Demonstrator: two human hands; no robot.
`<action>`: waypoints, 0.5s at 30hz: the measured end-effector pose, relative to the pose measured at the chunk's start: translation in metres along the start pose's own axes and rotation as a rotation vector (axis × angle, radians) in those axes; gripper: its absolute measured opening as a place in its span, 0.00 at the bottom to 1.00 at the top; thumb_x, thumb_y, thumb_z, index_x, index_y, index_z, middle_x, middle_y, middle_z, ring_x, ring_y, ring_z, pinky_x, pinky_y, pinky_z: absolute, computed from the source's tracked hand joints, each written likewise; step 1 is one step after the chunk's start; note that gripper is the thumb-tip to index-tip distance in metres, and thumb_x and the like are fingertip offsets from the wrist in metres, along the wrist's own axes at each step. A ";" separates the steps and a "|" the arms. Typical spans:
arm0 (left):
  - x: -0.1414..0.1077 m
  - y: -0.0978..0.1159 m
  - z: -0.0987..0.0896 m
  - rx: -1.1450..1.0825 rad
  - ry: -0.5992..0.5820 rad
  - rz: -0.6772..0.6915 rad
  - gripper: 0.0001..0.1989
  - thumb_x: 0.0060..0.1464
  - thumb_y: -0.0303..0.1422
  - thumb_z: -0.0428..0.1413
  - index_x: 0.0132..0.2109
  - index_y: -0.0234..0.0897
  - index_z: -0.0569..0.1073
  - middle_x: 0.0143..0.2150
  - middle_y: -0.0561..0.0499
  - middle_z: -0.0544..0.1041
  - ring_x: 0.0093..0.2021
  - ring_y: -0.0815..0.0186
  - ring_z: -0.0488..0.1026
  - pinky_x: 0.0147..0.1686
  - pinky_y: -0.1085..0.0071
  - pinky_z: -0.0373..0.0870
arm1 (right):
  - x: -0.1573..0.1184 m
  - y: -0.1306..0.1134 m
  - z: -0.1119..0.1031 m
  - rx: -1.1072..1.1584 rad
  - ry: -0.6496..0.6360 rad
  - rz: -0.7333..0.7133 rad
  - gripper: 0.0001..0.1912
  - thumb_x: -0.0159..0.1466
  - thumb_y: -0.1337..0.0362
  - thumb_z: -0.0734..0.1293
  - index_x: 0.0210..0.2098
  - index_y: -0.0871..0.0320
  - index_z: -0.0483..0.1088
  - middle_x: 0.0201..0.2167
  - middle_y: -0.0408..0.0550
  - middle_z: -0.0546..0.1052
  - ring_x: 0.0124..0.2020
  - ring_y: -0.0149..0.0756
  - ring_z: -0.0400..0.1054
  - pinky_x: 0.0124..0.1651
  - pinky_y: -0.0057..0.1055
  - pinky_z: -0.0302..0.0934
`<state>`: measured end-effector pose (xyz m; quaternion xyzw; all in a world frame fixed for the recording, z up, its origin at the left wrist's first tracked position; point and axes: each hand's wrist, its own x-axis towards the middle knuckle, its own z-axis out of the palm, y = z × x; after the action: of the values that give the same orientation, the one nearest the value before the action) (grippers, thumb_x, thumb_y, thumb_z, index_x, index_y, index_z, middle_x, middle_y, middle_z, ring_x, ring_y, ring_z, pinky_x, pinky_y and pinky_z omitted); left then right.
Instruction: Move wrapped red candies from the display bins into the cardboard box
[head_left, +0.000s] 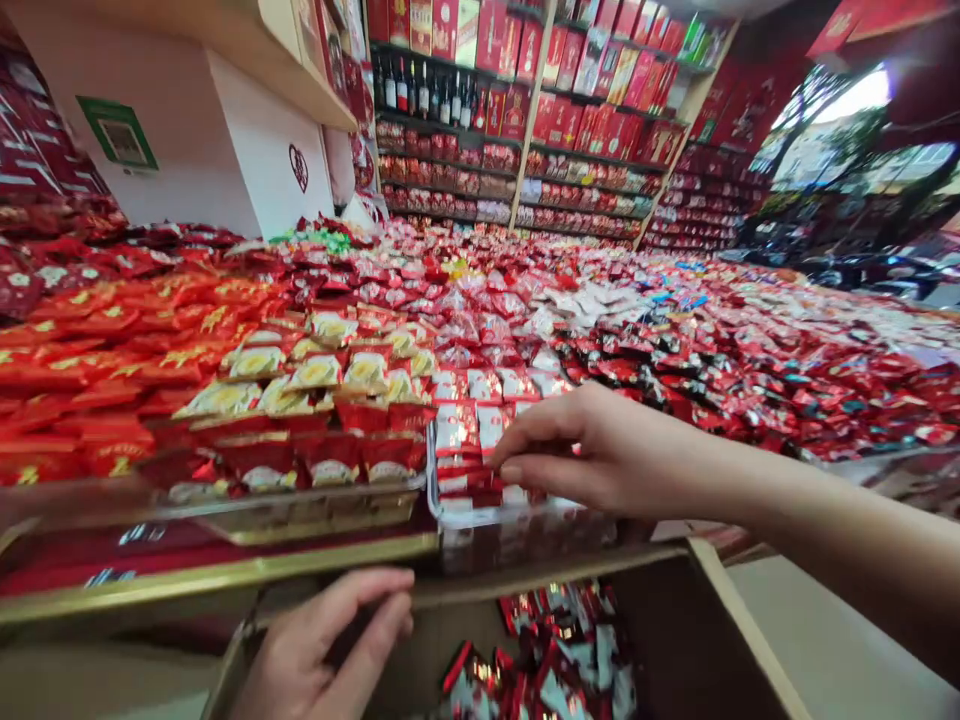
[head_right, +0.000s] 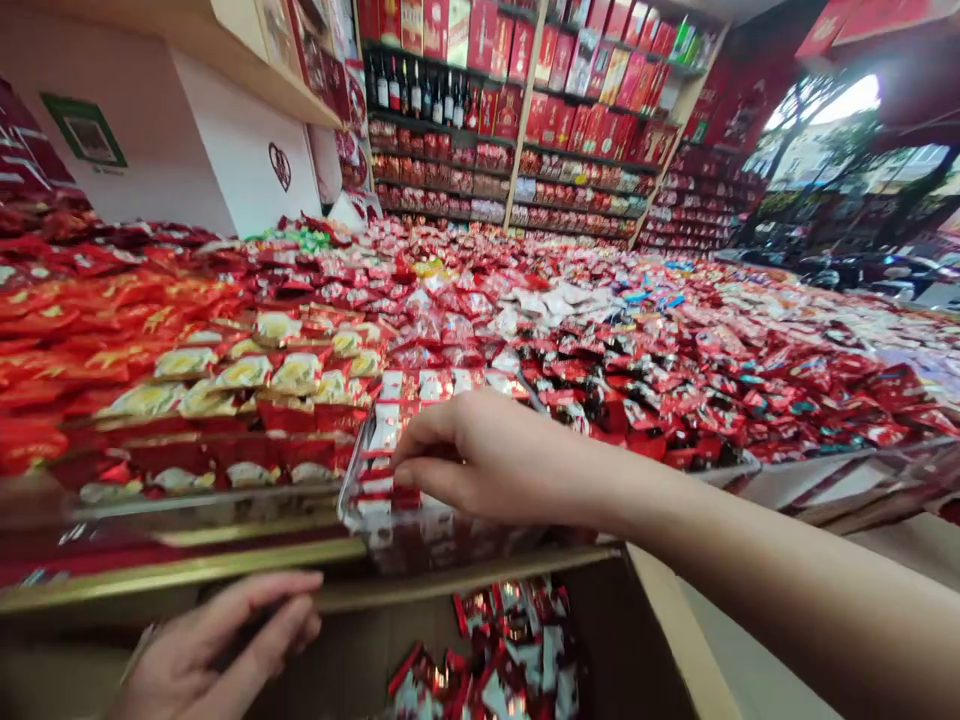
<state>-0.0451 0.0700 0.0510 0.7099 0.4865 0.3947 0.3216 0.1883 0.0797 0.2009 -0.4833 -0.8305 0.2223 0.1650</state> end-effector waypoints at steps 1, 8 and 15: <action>-0.002 0.003 -0.002 -0.013 -0.028 0.026 0.08 0.48 0.38 0.54 0.36 0.43 0.73 0.23 0.57 0.77 0.23 0.71 0.73 0.23 0.82 0.70 | -0.012 -0.002 0.006 0.078 -0.044 0.001 0.09 0.57 0.68 0.60 0.32 0.62 0.72 0.25 0.43 0.74 0.24 0.26 0.64 0.27 0.20 0.56; -0.003 0.010 0.006 -0.161 -0.011 0.021 0.07 0.51 0.33 0.52 0.38 0.38 0.72 0.22 0.56 0.73 0.20 0.74 0.70 0.21 0.80 0.69 | -0.054 0.032 0.148 0.232 -0.458 0.026 0.12 0.54 0.73 0.59 0.32 0.60 0.73 0.27 0.46 0.75 0.27 0.30 0.66 0.31 0.23 0.58; -0.004 0.015 0.011 -0.218 -0.020 -0.037 0.09 0.50 0.35 0.52 0.37 0.35 0.71 0.21 0.56 0.71 0.19 0.74 0.69 0.19 0.81 0.67 | -0.013 0.029 0.287 0.265 -0.374 0.209 0.14 0.52 0.60 0.64 0.37 0.56 0.71 0.32 0.47 0.75 0.30 0.35 0.66 0.28 0.27 0.57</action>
<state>-0.0296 0.0607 0.0578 0.6656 0.4504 0.4323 0.4089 0.0756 0.0212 -0.0583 -0.4911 -0.7558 0.4306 0.0466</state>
